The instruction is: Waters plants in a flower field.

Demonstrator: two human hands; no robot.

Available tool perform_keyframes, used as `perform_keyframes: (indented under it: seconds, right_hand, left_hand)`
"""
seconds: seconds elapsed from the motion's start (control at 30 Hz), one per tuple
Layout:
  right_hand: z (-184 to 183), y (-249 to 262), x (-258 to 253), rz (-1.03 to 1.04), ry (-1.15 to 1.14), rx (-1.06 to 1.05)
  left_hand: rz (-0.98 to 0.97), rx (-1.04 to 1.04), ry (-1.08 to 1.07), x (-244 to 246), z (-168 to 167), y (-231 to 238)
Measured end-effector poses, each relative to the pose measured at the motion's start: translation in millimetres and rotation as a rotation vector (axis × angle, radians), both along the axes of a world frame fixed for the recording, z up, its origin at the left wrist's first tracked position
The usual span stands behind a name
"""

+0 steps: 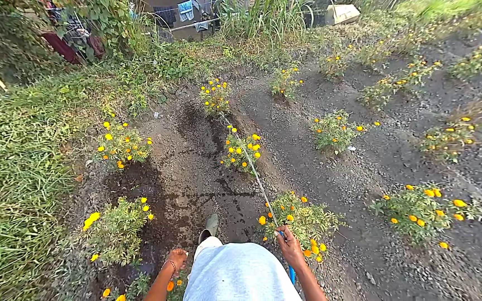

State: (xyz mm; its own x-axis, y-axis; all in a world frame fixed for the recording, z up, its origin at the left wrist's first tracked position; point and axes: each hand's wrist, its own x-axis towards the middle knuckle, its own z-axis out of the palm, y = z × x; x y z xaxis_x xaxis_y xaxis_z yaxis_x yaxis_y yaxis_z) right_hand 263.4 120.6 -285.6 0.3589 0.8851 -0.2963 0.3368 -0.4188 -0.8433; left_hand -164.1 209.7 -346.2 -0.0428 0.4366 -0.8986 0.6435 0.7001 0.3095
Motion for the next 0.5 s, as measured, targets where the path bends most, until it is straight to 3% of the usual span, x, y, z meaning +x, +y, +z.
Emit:
perform_keyframes:
  seconds: [0.5]
  right_hand:
    - [2.5, -2.5, -1.2, 0.005, 0.002, 0.019]
  left_hand:
    - [-0.041, 0.006, 0.007, 1.0, -2.2, 2.3]
